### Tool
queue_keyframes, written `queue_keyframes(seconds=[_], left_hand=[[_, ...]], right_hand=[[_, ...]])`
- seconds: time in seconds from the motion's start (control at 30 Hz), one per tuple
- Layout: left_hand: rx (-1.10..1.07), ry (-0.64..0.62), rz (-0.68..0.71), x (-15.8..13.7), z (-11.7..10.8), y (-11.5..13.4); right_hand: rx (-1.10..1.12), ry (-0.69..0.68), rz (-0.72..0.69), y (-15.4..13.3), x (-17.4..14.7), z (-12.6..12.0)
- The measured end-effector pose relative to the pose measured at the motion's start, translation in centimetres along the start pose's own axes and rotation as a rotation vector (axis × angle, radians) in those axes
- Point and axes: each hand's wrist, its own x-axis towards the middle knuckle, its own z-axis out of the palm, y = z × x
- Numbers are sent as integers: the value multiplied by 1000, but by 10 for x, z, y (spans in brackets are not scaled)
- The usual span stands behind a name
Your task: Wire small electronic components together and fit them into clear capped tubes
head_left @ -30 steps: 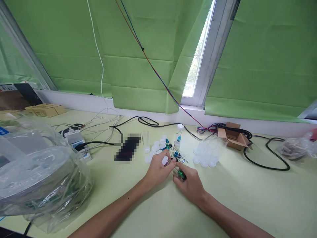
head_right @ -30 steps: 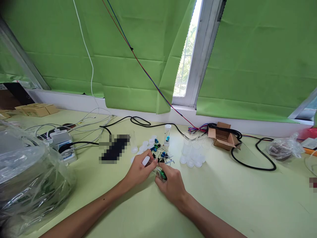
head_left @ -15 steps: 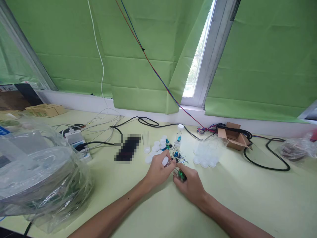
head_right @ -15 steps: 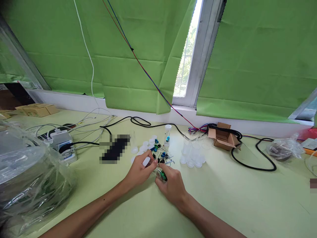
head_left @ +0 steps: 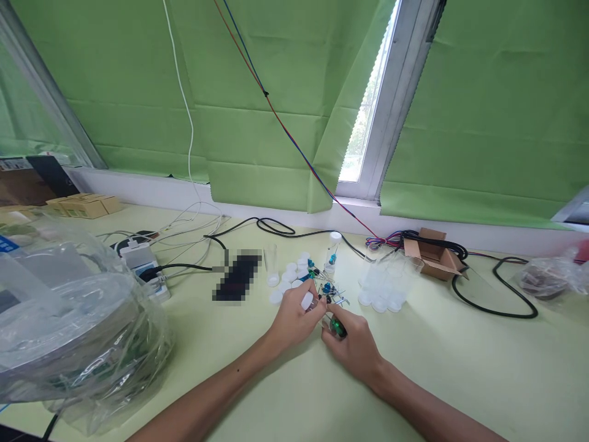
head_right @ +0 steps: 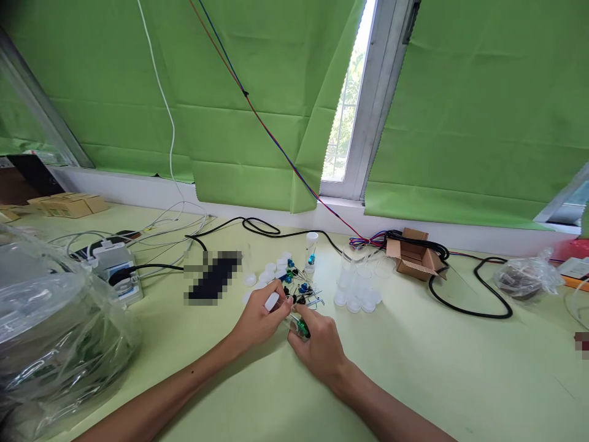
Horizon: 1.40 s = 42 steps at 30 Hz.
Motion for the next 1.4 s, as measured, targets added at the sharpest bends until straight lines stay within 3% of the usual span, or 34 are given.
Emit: queue_keyframes(seconds=[0.97,1.4], left_hand=[[-44,-47,-51,7,-5,1],[46,-67,-36,8,-10,4]], right_hand=[[44,-56,56,-3,2,1],[39,-111,52,0,3,-1]])
